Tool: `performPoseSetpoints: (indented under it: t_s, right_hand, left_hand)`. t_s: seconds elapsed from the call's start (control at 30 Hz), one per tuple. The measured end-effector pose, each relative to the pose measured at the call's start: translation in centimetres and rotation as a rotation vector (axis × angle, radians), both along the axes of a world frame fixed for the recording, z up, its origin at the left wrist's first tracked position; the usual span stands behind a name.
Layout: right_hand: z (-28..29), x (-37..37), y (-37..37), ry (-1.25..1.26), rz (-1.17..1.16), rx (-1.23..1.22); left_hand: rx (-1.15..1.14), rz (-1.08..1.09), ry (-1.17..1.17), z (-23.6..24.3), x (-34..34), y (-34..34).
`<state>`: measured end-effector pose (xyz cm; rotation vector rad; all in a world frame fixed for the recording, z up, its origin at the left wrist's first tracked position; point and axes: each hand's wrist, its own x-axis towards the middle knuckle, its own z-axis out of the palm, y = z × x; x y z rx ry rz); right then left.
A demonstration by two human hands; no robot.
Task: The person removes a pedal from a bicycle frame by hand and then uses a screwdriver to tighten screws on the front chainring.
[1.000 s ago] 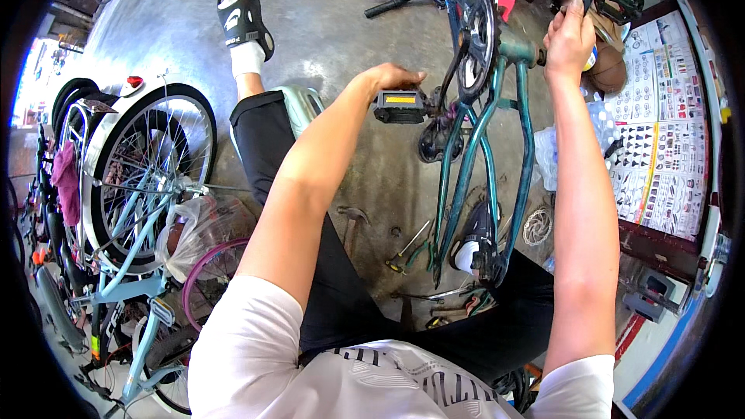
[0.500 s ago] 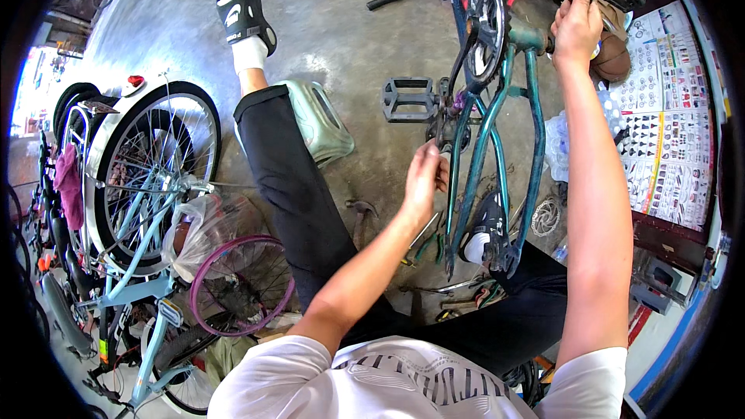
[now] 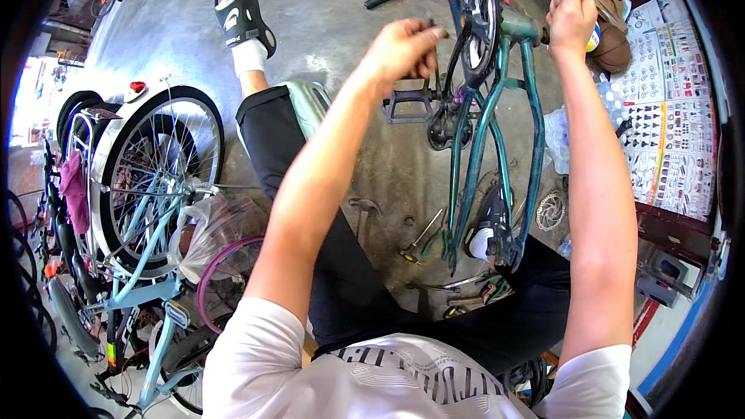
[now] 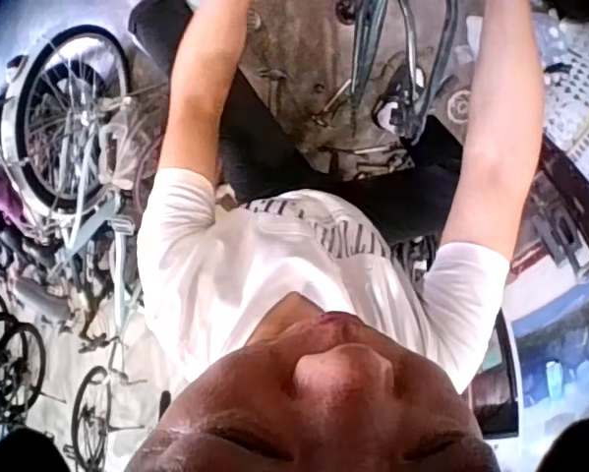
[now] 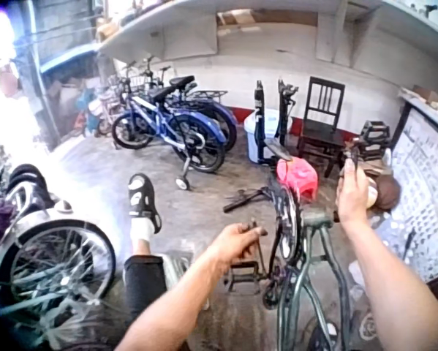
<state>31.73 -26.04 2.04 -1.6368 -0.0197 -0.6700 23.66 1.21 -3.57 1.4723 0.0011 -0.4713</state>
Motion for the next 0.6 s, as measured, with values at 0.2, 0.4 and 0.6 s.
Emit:
performPoseSetpoints:
  t_s: [0.2, 0.4, 0.6]
  right_hand:
    - [0.2, -0.1, 0.8, 0.018, 0.019, 0.005]
    - [-0.3, 0.5, 0.6, 0.005, -0.004, 0.017]
    - [0.4, -0.3, 0.6, 0.071, 0.042, 0.106]
  left_hand:
    - [-0.211, -0.1, 0.626, -14.4, 4.5, 2.0]
    - [0.123, 0.095, 0.528, -27.2, -4.5, 1.2]
    - [0.424, 0.309, 0.14, -27.3, -14.6, -0.8]
